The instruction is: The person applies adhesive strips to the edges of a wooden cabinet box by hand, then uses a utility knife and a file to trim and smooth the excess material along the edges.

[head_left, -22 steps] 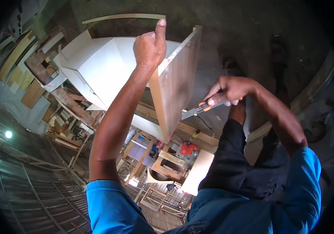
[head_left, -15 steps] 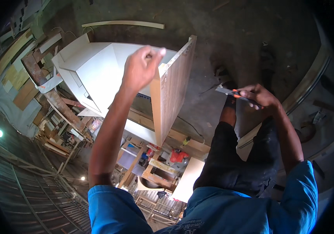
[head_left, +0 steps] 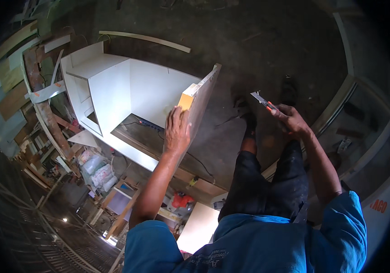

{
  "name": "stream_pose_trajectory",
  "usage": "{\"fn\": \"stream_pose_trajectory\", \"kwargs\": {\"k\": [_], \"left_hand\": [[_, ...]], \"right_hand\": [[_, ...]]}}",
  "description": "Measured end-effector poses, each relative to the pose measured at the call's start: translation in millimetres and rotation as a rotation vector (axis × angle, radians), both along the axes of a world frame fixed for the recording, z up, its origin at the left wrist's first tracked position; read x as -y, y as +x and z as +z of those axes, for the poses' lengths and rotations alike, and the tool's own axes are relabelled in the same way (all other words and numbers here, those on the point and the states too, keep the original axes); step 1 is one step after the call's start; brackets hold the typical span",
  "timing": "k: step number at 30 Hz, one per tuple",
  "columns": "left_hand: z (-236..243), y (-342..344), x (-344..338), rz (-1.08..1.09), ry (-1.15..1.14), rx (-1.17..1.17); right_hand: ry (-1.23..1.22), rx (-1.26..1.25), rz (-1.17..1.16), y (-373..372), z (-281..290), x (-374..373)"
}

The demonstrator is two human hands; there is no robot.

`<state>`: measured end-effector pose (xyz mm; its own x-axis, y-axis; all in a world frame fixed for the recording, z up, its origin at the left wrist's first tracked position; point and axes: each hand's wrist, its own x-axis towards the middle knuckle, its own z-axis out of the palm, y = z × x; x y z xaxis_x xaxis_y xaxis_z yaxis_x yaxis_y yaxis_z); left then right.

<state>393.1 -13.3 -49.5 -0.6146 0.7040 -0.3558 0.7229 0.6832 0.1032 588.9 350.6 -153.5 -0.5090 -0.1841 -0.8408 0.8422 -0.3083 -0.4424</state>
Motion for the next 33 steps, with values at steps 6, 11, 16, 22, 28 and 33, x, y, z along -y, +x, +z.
{"fn": "stream_pose_trajectory", "kwargs": {"k": [6,11,16,22,28,33], "left_hand": [[19,-60,-32,-0.167,0.119,0.101],[-1,-113,-82,-0.248,0.117,0.15],[-32,-143,-127,-0.217,-0.13,0.345],[-37,-152,-133,-0.157,-0.198,0.419],[-30,-156,-129,-0.183,-0.185,0.429],[-35,-155,-118,-0.193,-0.148,0.373]], "right_hand": [[0.031,-0.11,0.002,-41,19,37],[-0.393,-0.036,-0.22,-68,12,95],[-0.564,0.098,-0.379,-103,14,149],[-0.597,0.13,-0.319,-121,31,161],[-0.503,0.167,-0.338,-136,55,171],[-0.434,0.225,-0.395,-160,65,185]]}}
